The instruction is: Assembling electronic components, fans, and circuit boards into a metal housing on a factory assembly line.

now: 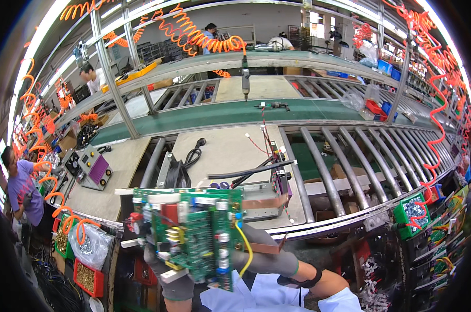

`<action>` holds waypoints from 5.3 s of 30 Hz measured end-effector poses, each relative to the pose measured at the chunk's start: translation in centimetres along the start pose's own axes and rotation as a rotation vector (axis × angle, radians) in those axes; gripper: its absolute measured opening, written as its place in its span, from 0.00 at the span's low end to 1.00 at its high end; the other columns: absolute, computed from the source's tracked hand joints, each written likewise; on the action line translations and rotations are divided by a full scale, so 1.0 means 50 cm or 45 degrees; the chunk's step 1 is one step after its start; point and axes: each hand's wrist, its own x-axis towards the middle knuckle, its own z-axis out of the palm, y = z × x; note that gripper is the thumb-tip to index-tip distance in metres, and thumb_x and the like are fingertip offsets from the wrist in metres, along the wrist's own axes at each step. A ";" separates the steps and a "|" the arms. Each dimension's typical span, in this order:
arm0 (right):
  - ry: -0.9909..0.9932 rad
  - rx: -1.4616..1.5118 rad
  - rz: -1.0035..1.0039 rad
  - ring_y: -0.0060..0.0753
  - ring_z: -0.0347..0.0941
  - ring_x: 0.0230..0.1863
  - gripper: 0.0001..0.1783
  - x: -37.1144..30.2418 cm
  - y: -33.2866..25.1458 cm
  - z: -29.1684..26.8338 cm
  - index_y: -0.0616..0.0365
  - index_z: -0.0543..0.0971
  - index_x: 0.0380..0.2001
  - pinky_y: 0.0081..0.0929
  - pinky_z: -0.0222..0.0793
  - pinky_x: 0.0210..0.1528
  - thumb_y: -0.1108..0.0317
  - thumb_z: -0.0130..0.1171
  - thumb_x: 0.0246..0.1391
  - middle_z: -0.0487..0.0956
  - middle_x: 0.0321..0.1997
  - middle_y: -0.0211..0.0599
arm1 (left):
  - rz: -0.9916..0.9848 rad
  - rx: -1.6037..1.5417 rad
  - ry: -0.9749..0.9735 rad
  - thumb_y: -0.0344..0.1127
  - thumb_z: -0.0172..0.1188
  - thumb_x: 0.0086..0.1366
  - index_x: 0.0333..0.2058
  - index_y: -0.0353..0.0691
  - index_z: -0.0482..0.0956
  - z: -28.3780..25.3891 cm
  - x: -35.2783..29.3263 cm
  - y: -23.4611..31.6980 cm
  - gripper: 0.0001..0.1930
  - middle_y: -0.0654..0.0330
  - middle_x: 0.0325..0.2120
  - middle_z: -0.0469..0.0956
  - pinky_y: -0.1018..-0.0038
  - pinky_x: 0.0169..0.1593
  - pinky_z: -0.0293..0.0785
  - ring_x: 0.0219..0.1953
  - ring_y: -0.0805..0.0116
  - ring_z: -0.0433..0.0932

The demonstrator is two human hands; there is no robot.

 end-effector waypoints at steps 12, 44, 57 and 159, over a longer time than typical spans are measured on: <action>0.525 -2.385 0.018 0.56 0.63 0.71 0.63 -0.042 -0.182 -0.262 0.67 0.68 0.65 0.52 0.56 0.74 0.36 0.82 0.33 0.69 0.67 0.56 | 0.036 0.054 0.299 0.65 0.56 0.71 0.64 0.44 0.73 0.061 0.018 0.027 0.35 0.50 0.54 0.81 0.55 0.52 0.83 0.52 0.60 0.82; 1.182 0.527 -0.294 0.36 0.80 0.47 0.29 0.218 0.102 -0.433 0.61 0.75 0.30 0.33 0.79 0.54 0.48 0.43 0.79 0.85 0.46 0.51 | -0.107 0.339 0.308 0.70 0.57 0.64 0.63 0.46 0.74 0.166 0.159 -0.134 0.39 0.57 0.57 0.79 0.50 0.50 0.82 0.55 0.55 0.80; 1.152 0.541 -0.426 0.37 0.79 0.51 0.27 0.194 0.063 -0.416 0.54 0.66 0.26 0.40 0.72 0.65 0.49 0.41 0.79 0.83 0.49 0.55 | -0.096 0.583 0.310 0.63 0.62 0.70 0.64 0.46 0.71 0.125 0.193 -0.252 0.34 0.55 0.54 0.81 0.57 0.52 0.85 0.54 0.59 0.83; -0.252 -1.915 -0.210 0.61 0.77 0.55 0.56 0.298 -0.036 -0.275 0.73 0.73 0.58 0.51 0.71 0.63 0.37 0.75 0.34 0.78 0.54 0.59 | 0.473 2.585 -0.190 0.46 0.69 0.61 0.30 0.45 0.84 -0.216 0.184 -0.367 0.12 0.52 0.19 0.80 0.53 0.25 0.73 0.22 0.47 0.81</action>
